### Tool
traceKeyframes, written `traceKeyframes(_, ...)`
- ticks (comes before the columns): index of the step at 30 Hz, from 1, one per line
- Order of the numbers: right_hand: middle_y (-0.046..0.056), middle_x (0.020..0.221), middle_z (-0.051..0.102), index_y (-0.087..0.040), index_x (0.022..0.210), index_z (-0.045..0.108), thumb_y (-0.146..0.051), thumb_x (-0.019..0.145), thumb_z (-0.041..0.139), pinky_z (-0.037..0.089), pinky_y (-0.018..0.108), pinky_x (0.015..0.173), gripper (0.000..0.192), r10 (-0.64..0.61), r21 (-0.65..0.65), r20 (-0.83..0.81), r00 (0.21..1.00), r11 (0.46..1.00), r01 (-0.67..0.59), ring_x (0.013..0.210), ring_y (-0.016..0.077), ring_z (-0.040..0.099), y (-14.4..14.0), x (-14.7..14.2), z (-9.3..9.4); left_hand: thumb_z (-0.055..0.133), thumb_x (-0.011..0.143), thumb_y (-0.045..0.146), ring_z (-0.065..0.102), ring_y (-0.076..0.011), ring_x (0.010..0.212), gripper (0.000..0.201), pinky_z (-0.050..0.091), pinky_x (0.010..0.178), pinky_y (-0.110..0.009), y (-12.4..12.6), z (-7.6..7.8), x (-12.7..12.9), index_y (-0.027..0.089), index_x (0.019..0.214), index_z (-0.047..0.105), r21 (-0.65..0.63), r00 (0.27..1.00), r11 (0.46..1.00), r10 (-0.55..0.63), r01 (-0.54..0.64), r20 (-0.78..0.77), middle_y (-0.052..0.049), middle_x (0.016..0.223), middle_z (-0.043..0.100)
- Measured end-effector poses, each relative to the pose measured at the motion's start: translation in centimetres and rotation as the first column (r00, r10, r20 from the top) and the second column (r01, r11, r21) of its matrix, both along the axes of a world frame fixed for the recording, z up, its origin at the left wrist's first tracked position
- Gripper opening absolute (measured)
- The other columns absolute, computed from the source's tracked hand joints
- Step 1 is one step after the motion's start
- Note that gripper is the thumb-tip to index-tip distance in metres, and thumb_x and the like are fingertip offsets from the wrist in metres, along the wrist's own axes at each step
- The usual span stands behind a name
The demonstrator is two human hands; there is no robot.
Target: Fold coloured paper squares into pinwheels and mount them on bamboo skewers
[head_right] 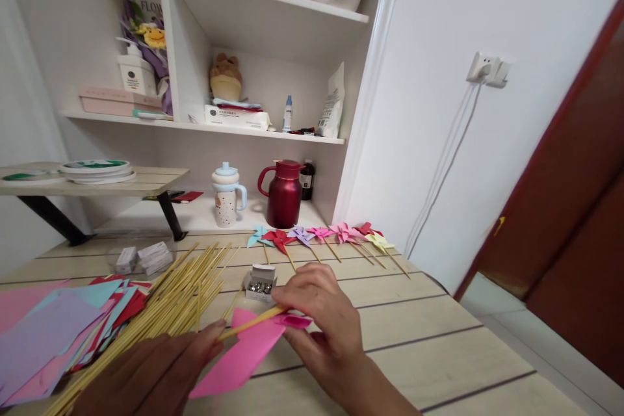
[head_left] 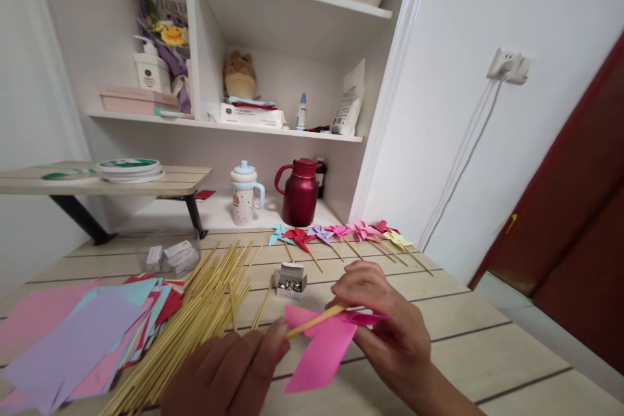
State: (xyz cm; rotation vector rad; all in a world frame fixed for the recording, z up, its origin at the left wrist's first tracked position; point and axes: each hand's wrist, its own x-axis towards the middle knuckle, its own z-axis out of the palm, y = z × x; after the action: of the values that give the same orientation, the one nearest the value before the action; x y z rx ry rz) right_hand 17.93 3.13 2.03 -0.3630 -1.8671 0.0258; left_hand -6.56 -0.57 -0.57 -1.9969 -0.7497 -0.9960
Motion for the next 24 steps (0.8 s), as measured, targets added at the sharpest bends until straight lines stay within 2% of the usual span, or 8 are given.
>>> traceKeyframes(6, 0.005, 0.09, 0.068, -0.026, 0.115, 0.064, -0.024, 0.087, 0.069, 0.05, 0.042, 0.079, 0.028, -0.043, -0.19, -0.025, 0.999, 0.981, 0.038, 0.088, 0.0235, 0.062, 0.6, -0.1, -0.5, 0.043, 0.099, 0.026, 0.072, -0.0112, 0.072, 0.024, 0.054, 0.063, -0.02, 0.4, -0.2, 0.7, 0.02, 0.104, 0.066, -0.174, 0.978, 0.984, 0.002, 0.035, 0.21, 0.0, 0.083, 0.077)
traceKeyframes(9, 0.005, 0.099, 0.068, -0.029, 0.118, 0.061, -0.031, 0.084, 0.073, 0.051, 0.04, 0.081, 0.036, -0.092, -0.283, 0.017, 0.996, 0.955, 0.093, 0.095, 0.0244, 0.062, 0.8, -0.1, -0.8, 0.044, 0.099, 0.03, 0.072, -0.0116, 0.069, 0.025, 0.055, 0.059, -0.019, 0.6, -0.8, 1.0, 0.021, 0.102, 0.068, -0.243, 0.96, 0.969, 0.023, 0.047, 0.279, 0.0, 0.08, 0.076)
traceKeyframes(12, 0.005, 0.113, 0.066, -0.032, 0.126, 0.055, -0.037, 0.079, 0.077, 0.049, 0.044, 0.092, 0.052, -0.105, -0.342, 0.046, 0.993, 0.933, 0.114, 0.107, 0.0268, 0.06, 0.8, -0.2, -1.0, 0.047, 0.097, 0.033, 0.073, -0.0116, 0.069, 0.025, 0.056, 0.063, -0.018, 0.7, -1.2, 1.1, 0.023, 0.102, 0.069, -0.283, 0.945, 0.956, 0.02, 0.077, 0.325, 0.002, 0.081, 0.077)
traceKeyframes(15, 0.008, 0.132, 0.056, -0.033, 0.132, 0.05, -0.044, 0.073, 0.081, 0.041, 0.051, 0.106, 0.067, -0.106, -0.365, 0.0, 0.994, 0.926, 0.098, 0.124, 0.0307, 0.051, 0.9, -0.3, -1.1, 0.049, 0.097, 0.033, 0.074, -0.0115, 0.074, 0.023, 0.057, 0.069, -0.018, 0.8, -1.3, 1.3, 0.023, 0.1, 0.069, -0.288, 0.938, 0.952, 0.006, 0.1, 0.347, 0.002, 0.085, 0.078)
traceKeyframes(18, 0.008, 0.141, 0.047, -0.034, 0.135, 0.047, -0.045, 0.072, 0.082, 0.038, 0.054, 0.11, 0.073, -0.093, -0.405, -0.062, 0.994, 0.912, 0.06, 0.131, 0.0327, 0.046, 1.0, -0.3, -1.1, 0.046, 0.098, 0.032, 0.073, -0.0111, 0.074, 0.025, 0.056, 0.065, -0.016, 0.8, -1.2, 1.3, 0.022, 0.1, 0.069, -0.306, 0.947, 0.948, 0.014, 0.09, 0.322, 0.001, 0.086, 0.078)
traceKeyframes(21, 0.009, 0.142, 0.047, -0.033, 0.135, 0.048, -0.044, 0.072, 0.081, 0.038, 0.056, 0.11, 0.072, -0.091, -0.427, -0.12, 0.989, 0.904, 0.032, 0.132, 0.0335, 0.045, 1.3, -0.1, -1.1, 0.043, 0.099, 0.032, 0.073, -0.0113, 0.072, 0.028, 0.055, 0.063, -0.017, 0.6, -1.0, 1.2, 0.021, 0.1, 0.069, -0.248, 0.965, 0.967, 0.005, 0.062, 0.262, 0.0, 0.082, 0.077)
traceKeyframes(24, 0.01, 0.135, 0.051, -0.03, 0.13, 0.051, -0.037, 0.075, 0.08, 0.039, 0.057, 0.109, 0.063, -0.065, -0.35, -0.166, 0.984, 0.937, 0.003, 0.129, 0.033, 0.047, 1.5, 0.1, -1.1, 0.044, 0.099, 0.024, 0.071, -0.0114, 0.07, 0.026, 0.054, 0.066, -0.02, 0.4, -1.0, 0.8, 0.018, 0.105, 0.069, -0.136, 0.984, 0.99, -0.019, 0.043, 0.176, -0.002, 0.081, 0.076)
